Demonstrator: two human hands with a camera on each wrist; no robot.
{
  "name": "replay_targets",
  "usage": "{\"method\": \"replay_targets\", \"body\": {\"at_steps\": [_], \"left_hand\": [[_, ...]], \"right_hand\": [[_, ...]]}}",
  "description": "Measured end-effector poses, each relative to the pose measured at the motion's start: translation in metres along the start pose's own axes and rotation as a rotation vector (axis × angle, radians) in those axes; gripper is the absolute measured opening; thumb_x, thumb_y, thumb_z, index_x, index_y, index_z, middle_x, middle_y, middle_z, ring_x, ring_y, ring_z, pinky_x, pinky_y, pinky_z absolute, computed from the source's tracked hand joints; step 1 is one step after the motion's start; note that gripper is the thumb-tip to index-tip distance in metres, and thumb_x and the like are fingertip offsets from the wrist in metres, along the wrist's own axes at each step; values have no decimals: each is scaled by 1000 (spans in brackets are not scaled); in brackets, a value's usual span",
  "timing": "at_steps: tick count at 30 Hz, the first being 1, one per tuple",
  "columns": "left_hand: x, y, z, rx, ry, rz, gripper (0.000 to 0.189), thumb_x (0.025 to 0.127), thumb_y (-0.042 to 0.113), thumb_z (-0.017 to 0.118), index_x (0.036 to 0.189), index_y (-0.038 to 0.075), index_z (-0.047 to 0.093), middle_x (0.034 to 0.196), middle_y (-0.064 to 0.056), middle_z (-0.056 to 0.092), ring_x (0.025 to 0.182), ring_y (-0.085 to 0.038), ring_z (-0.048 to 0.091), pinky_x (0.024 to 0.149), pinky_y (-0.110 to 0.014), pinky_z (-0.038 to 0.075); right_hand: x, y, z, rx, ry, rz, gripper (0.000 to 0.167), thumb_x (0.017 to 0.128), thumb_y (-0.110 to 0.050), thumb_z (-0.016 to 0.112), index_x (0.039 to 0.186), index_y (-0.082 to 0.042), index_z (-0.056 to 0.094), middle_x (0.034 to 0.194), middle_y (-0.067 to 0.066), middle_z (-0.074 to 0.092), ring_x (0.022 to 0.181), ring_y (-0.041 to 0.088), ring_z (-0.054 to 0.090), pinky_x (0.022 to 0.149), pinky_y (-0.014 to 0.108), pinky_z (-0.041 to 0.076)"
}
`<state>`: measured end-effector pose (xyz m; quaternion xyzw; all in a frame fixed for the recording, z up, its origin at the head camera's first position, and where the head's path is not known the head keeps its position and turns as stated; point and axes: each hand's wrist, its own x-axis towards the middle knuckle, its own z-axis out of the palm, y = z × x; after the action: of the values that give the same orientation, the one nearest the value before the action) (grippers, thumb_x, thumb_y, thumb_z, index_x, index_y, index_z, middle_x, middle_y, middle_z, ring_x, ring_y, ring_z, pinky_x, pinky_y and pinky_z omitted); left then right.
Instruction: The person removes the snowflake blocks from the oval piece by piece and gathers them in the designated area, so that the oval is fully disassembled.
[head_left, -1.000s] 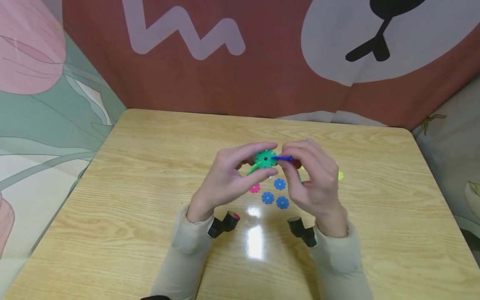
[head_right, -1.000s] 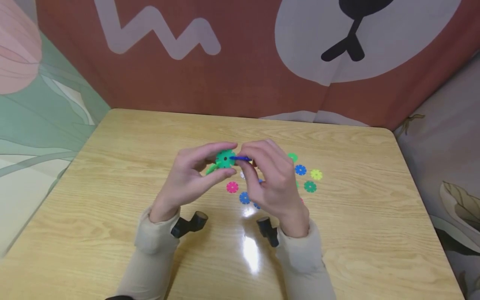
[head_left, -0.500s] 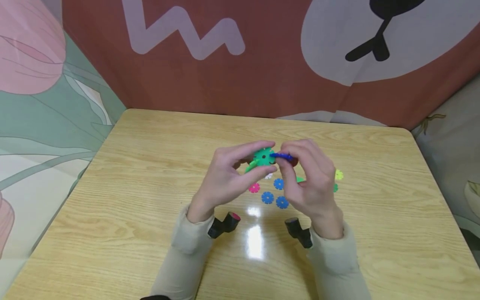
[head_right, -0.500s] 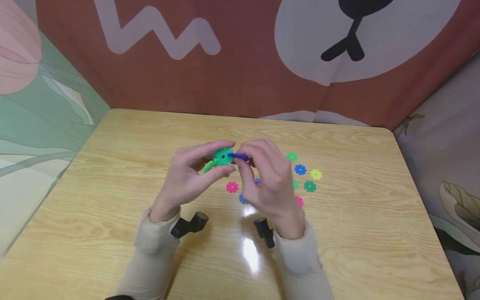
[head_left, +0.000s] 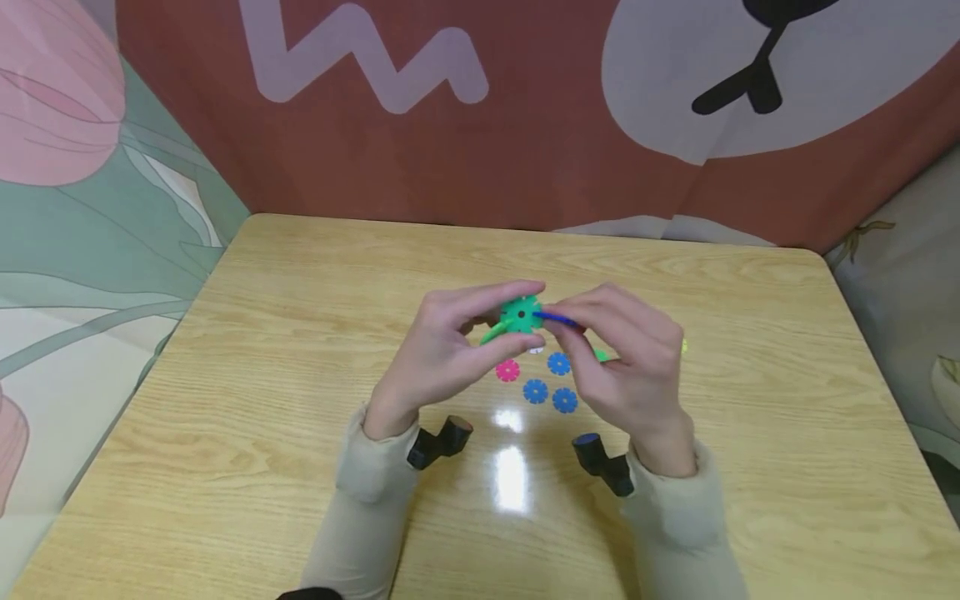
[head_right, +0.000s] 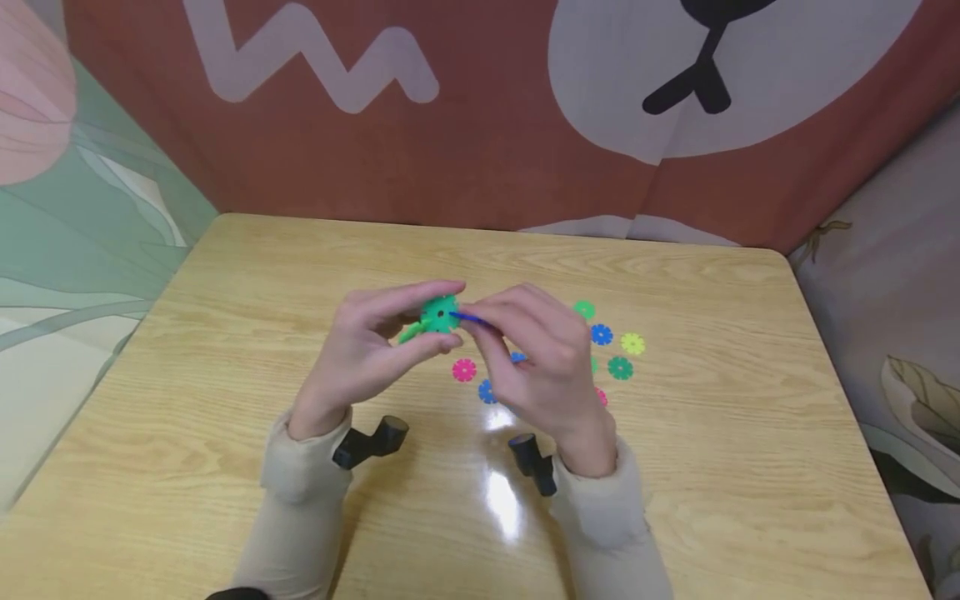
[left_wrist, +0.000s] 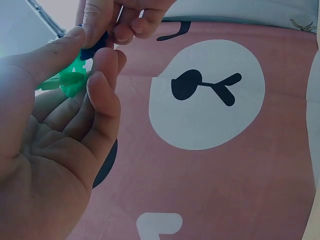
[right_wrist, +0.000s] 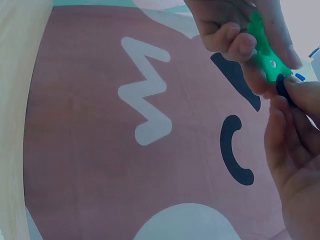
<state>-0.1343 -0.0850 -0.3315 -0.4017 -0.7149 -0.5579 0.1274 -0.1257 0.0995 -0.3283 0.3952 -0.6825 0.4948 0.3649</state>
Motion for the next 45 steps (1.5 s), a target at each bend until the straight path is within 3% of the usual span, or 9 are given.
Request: {"method": "replay_targets", "body": {"at_steps": [10,23,30,35,41,45], "left_hand": [[1,3,2,-11,48,-10,41,75,-7,76,114,-12,64,91,-17,72,68,-11,63,65,-27,56],[1,4,-1,55,26,-59,46,80,-1,75,124,-6,60,89,-10,69,71,-10,58,69,-26,54],[1,5,-2,-7,24,-114,44,83,-3,72,122,-8,52,100,-16,70,84,-16,68,83,-29,57],[-1,3,-2,31,29,-99,39,81,-1,74,116,-5,57,102,-14,69,76,-12,63,75,-27,56],[-1,1,-4,92,33,-79,40,80,2,77,117,-2,62,105,-11,69,71,-9,56,70,-25,53],[-1,1,-4,100,46,-75,40,79,3,77,117,-1,63,99,-9,69,68,-9,54,65,-24,50]], "right_hand": [[-2,3,9,-32,97,-19,23,91,-11,64,77,7,69,69,15,66,58,20,56,59,18,46],[-2,7,4,-6,66,-7,21,91,-10,65,79,8,69,71,15,66,60,18,54,62,16,44],[-4,15,-4,1,90,56,9,83,1,68,80,9,68,72,17,66,62,16,53,64,15,44],[-5,22,-12,-6,91,119,21,89,-11,68,83,9,69,75,18,67,69,12,56,69,15,47],[-10,35,-29,-64,110,249,6,84,5,67,86,10,70,84,21,66,81,5,60,74,16,49],[-15,47,-41,-120,145,345,7,85,7,66,88,10,70,89,8,65,84,4,58,71,15,48]]}}
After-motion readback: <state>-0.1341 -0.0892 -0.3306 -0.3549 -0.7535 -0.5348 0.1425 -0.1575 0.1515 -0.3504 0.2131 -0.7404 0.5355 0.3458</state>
